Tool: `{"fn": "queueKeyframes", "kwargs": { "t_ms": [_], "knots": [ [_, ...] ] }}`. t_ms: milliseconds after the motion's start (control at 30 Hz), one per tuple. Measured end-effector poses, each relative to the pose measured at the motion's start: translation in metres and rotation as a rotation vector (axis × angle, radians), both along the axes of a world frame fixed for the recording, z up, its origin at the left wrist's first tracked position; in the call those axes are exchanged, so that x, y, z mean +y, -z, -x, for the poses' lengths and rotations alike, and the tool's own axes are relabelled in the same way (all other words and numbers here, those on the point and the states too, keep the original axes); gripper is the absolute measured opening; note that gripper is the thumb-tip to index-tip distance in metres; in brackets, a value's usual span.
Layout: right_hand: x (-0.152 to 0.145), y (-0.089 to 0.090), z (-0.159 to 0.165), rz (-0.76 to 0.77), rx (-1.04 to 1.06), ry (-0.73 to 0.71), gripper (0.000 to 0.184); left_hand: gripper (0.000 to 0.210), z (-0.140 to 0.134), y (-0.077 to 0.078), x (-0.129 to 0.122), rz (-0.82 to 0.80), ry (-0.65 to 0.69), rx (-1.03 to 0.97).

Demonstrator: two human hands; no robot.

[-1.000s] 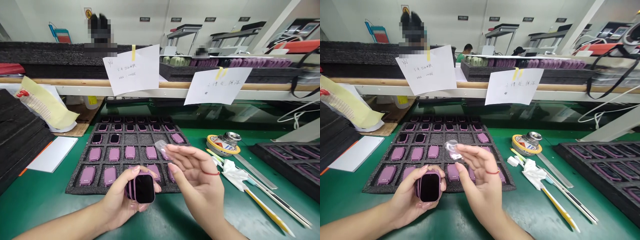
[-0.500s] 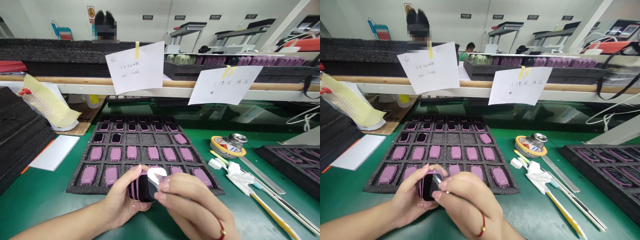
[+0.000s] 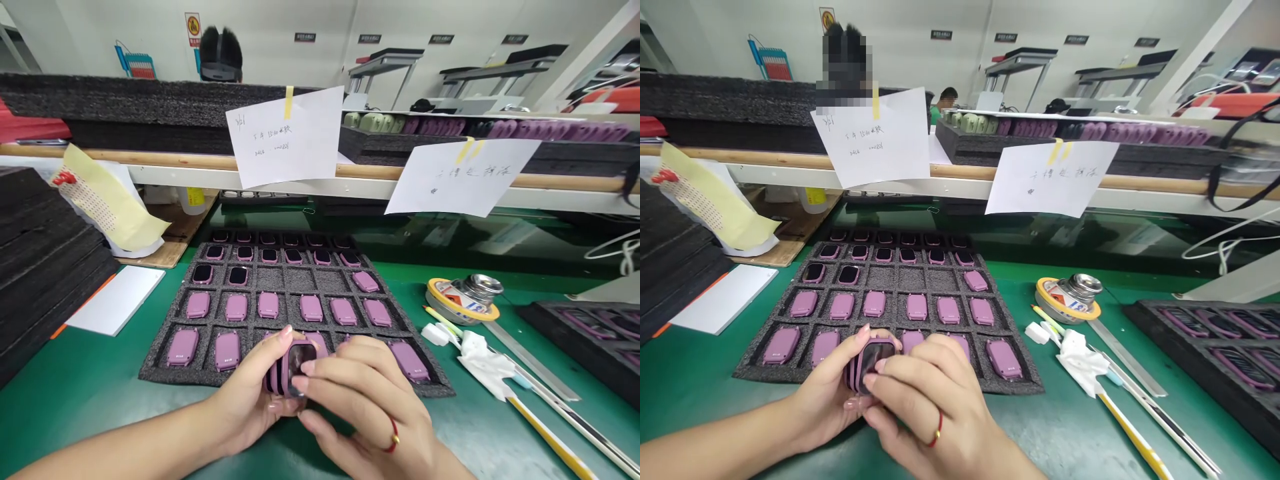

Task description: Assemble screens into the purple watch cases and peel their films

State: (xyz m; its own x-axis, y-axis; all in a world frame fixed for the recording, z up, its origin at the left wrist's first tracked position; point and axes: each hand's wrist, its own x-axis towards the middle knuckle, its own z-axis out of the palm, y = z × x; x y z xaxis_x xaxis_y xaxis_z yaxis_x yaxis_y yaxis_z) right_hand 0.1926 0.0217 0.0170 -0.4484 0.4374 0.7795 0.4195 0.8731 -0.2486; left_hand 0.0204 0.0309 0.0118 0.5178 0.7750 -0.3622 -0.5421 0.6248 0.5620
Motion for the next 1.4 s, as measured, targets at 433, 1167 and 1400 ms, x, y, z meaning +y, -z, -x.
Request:
{"fn": "queueKeyframes", "kwargs": {
  "t_ms": [433, 1167, 1400],
  "knots": [
    [-0.001, 0.0, 0.006, 0.518, 0.276, -0.079, 0.066, 0.047, 0.0, -0.004, 0.001, -0.023, -0.06, 0.065],
    [0.123, 0.03, -0.037, 0.53, -0.024, 0.422, 0.031, 0.036, 0.002, -0.005, 0.003, -0.148, -0.072, 0.188],
    [0.032, -0.008, 0.0, 0.479, 0.173, -0.043, 0.027, 0.039, 0.001, -0.004, 0.005, -0.024, -0.053, -0.01]
  ]
}}
